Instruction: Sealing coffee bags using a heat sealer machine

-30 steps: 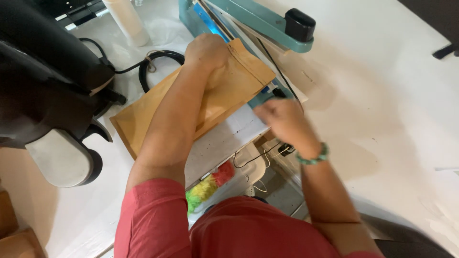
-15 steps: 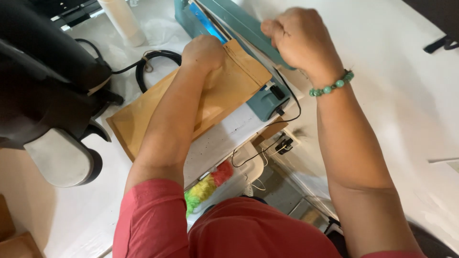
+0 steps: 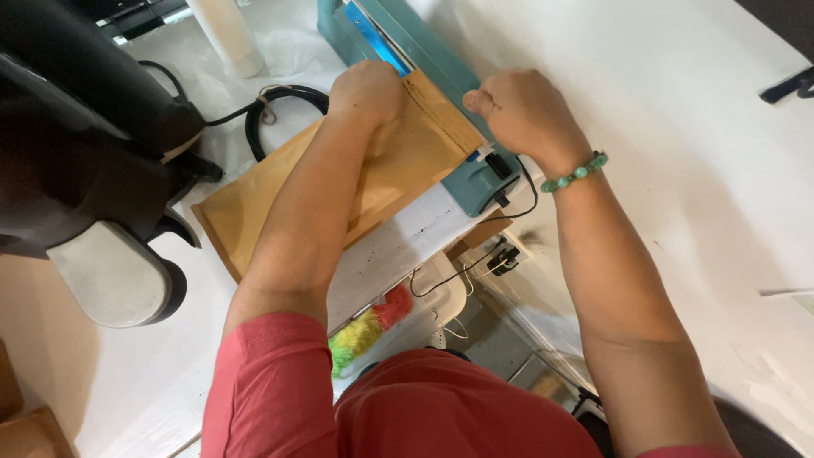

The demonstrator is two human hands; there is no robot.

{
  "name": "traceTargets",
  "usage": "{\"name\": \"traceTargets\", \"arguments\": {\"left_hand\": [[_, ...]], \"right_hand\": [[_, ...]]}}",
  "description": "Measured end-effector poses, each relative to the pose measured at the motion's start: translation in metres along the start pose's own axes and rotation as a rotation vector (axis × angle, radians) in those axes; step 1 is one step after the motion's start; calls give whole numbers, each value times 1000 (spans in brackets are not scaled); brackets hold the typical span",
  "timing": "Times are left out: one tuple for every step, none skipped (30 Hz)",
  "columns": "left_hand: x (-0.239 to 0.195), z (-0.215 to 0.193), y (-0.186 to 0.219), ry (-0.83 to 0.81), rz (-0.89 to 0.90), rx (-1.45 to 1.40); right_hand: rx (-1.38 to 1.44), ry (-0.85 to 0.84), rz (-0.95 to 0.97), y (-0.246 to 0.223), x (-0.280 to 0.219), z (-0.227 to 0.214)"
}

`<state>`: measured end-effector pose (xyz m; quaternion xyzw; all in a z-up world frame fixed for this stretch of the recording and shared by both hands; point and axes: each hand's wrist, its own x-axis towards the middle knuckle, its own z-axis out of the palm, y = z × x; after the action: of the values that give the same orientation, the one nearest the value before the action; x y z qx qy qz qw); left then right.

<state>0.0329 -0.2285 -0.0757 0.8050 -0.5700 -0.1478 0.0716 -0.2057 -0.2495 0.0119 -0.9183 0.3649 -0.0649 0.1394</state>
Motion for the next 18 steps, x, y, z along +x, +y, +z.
{"name": "traceTargets", "arguments": {"left_hand": [[-1,-1,0,0,-8,-20],[1,1,0,0,-10,-22],[3,2,-1,11,14,-4],[4,4,-2,22,37,14],[5,5,-2,22,36,13],[5,5,-3,18,28,-1],[6,5,-3,14,20,-15],[3,3,-1,14,19,-16],[0,0,0,-9,0,-38],[-3,-2,2,-31,-19,-61],[-2,0,1,-35,-20,-61],[-1,1,0,-32,-11,-52],[1,2,0,-27,1,-43],[1,1,1,-27,4,-45],[0,0,0,-33,7,-39],[0,0,0,-40,10,-33],[-1,-1,0,-40,4,-35],[-1,-1,0,-51,-4,-47]], "right_hand": [[1,-1,7,0,-1,2],[0,-2,6,3,-1,5],[-8,10,-8,5,-1,8],[-16,22,-23,8,-1,12],[-17,21,-24,10,-1,14],[-28,23,-35,11,0,17],[-40,25,-47,13,1,19],[-40,24,-48,18,2,25],[-40,32,-63,23,3,31],[-40,39,-77,28,5,36],[-39,36,-76,28,4,37],[-41,27,-86,29,4,38],[-47,21,-95,30,4,37],[-50,22,-93,27,1,35],[-58,11,-96,22,-1,33],[-66,-1,-100,18,-3,31],[-65,-5,-105,20,-3,33],[-52,1,-99,22,-2,36]]}}
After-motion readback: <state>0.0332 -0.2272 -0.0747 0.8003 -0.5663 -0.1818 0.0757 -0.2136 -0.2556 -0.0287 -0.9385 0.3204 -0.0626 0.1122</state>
